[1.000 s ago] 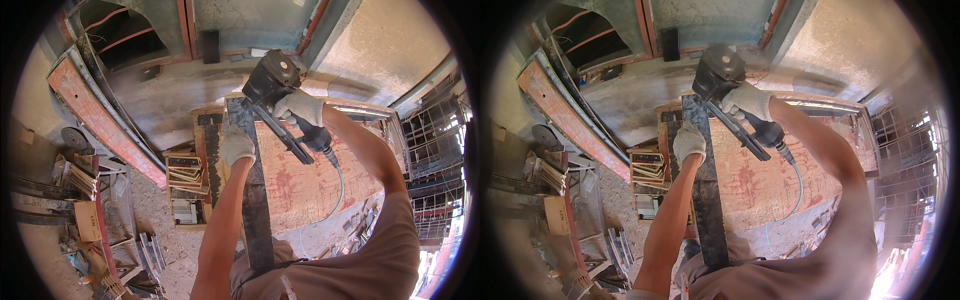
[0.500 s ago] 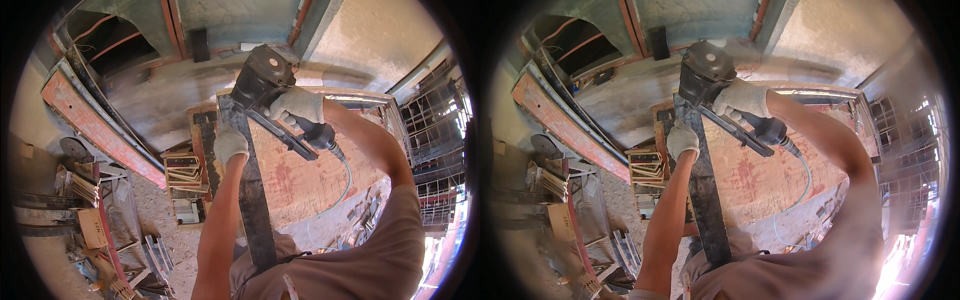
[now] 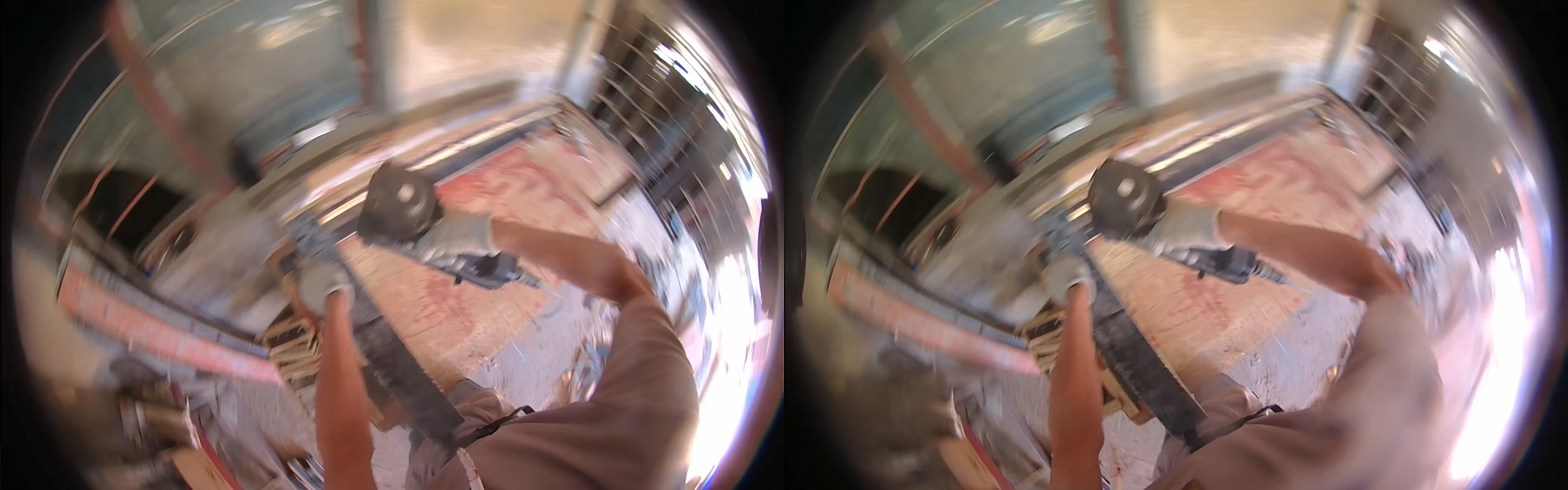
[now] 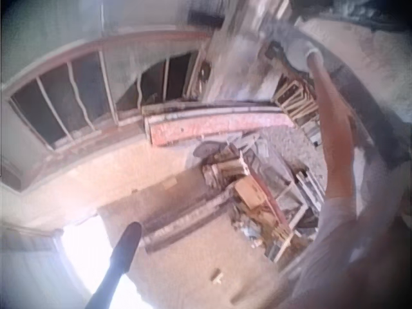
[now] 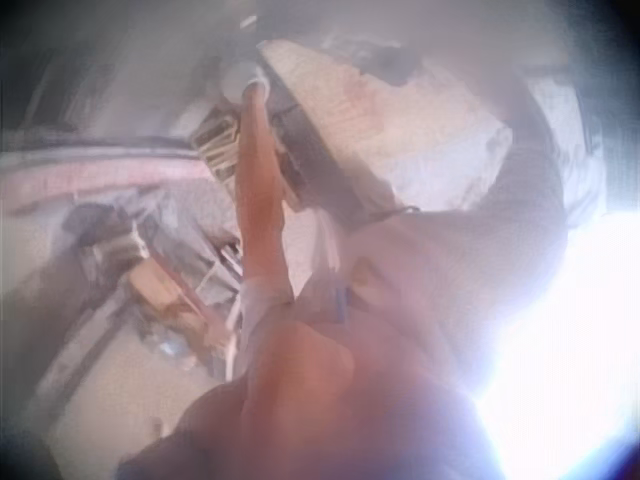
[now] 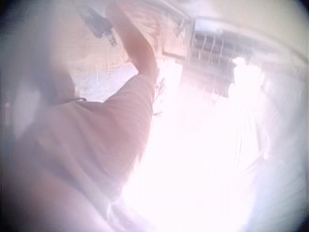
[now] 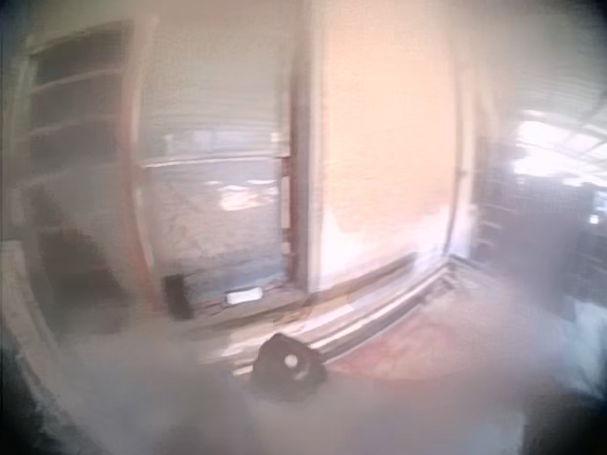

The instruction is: The person assembles a wooden frame by positioning thin wooden strips and securing them with a nail gun. They repeatedly pick up strips, align them on a workbench, and fasten them in place. The person also moves debris and adjusts the frame orientation during the process.

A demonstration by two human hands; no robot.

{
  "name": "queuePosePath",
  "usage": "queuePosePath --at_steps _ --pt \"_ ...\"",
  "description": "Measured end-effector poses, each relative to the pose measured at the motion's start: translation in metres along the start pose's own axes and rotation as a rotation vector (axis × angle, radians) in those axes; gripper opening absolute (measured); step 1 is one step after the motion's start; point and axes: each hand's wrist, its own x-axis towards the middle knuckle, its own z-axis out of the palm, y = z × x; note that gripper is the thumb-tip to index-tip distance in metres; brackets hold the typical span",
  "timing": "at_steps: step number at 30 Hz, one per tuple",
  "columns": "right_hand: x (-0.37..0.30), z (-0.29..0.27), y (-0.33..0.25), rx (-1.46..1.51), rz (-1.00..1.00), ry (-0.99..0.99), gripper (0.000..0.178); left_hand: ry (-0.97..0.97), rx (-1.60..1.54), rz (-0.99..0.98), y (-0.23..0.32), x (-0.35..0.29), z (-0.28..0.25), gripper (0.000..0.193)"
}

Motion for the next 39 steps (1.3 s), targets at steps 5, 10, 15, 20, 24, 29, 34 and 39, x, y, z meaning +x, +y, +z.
queuePosePath --at_steps 5,10,15,20,24,29,34,39 --pt "-0.106 0.046 0.158 0.073 0.226 0.302 0.013 -0.149 0.509 0.382 -0.051 0.074 0.069 0.030" --pt "-0.283 0.151 0.356 0.254 0.860 0.559 0.025 -0.167 -0.436 -0.298 -0.021 0.056 0.072 0.040" --pt "-0.448 0.306 0.535 0.090 1.337 0.332 0.024 -0.036 -0.499 -0.515 -0.014 0.022 0.009 0.046" --pt "-0.581 0.433 0.652 0.410 1.267 -0.140 0.027 0.197 0.115 -0.286 -0.030 0.027 -0.003 0.050" --pt "-0.625 0.433 0.650 0.700 1.304 0.069 0.033 0.409 -0.048 -0.287 0.000 -0.012 -0.021 0.048" --pt "-0.613 0.349 0.677 0.910 1.233 0.447 0.030 0.192 -1.118 0.069 0.263 -0.145 0.026 0.030" --pt "-0.574 0.221 0.732 0.947 1.049 0.752 0.029 -0.414 -1.387 0.456 0.515 -0.325 -0.053 0.012" --pt "-0.559 0.050 0.793 0.245 0.823 0.704 0.036 -0.432 -1.527 0.889 0.685 -0.350 -0.158 0.015"
